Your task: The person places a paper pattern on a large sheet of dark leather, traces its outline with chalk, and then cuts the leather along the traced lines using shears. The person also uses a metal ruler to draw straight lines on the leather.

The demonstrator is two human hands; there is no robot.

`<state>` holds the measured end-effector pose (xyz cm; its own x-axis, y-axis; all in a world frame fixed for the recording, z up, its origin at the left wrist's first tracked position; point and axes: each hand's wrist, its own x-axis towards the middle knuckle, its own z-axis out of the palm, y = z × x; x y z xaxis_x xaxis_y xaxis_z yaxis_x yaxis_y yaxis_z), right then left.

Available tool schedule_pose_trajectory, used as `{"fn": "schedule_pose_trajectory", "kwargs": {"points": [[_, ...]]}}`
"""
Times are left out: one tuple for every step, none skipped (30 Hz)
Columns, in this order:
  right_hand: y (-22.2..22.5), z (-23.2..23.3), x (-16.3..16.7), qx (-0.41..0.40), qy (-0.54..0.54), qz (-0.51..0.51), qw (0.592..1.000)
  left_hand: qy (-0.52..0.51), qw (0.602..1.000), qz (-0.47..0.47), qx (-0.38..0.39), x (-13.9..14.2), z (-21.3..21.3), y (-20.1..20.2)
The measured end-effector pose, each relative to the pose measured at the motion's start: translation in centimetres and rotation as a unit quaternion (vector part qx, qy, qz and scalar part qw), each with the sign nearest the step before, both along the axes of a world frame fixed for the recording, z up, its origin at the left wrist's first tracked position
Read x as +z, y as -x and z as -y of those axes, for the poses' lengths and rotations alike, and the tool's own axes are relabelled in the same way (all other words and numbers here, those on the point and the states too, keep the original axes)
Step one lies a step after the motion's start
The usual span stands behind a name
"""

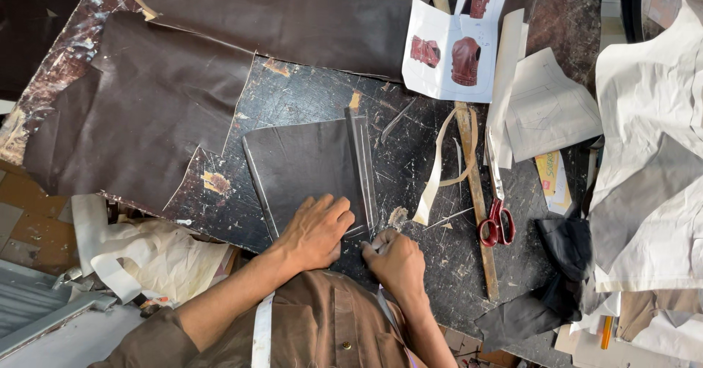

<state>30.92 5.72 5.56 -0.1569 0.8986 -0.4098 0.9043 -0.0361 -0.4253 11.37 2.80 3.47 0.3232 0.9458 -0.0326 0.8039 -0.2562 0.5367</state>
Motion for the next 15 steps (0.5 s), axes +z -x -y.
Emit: {"fn": "schedule_pose_trajectory", "kwargs": {"points": [[-0.2,-0.1,0.0,0.008,-0.005,-0.011,1.0,-0.017,1.0,0.0,-0.003,-0.1,0.0,-0.1],[-0.4,-0.1,0.0,0.03,0.004,0.01,0.999,-0.036,0.999,-0.001,-0.004,-0.2,-0.1,0.0],[-0.6,-0.1,0.0,0.053,0.012,0.031,0.998,-0.028,1.0,-0.005,-0.012,-0.4,-0.1,0.2],[-0.8,-0.1,-0.1,0.077,0.02,0.051,0.996,-0.018,1.0,-0.011,-0.02,-0.5,0.0,0.5],[-1.1,0.1,0.0,0.1,-0.02,0.023,0.995,-0.006,1.0,-0.016,-0.026,-0.6,0.2,1.0],[-1.5,0.3,0.1,0.122,-0.058,-0.006,0.991,-0.011,0.999,-0.011,-0.037,-0.7,0.3,1.6],[-2.0,0.5,0.2,0.143,-0.096,-0.036,0.984,-0.015,0.999,-0.007,-0.047,-0.8,0.5,2.4],[-2.6,0.4,0.2,0.101,-0.033,-0.06,0.993,-0.019,0.998,-0.003,-0.058,-0.8,0.6,3.4],[-3.2,0.1,0.2,0.058,0.03,-0.083,0.994,-0.023,0.997,-0.02,-0.068,-0.6,0.7,4.7],[-3.9,0.0,0.2,0.014,0.095,-0.106,0.99,-0.026,0.996,-0.037,-0.081,-0.4,0.9,6.4],[-4.6,-0.1,0.1,0.001,0.113,-0.109,0.988,-0.027,0.994,-0.054,-0.096,-0.1,1.0,8.1],[-5.1,-0.3,0.0,-0.013,0.13,-0.111,0.985,-0.055,0.994,-0.053,-0.081,0.4,0.9,9.9],[-5.6,-0.6,-0.2,-0.029,0.147,-0.114,0.982,-0.083,0.993,-0.051,-0.069,0.9,0.9,11.5],[-5.8,-0.7,-0.4,-0.025,0.141,-0.135,0.981,-0.081,0.992,-0.069,-0.061,1.4,1.0,12.7],[-5.9,-0.9,-0.6,-0.021,0.134,-0.155,0.979,-0.08,0.992,-0.086,-0.055,1.9,1.0,13.8]]}}
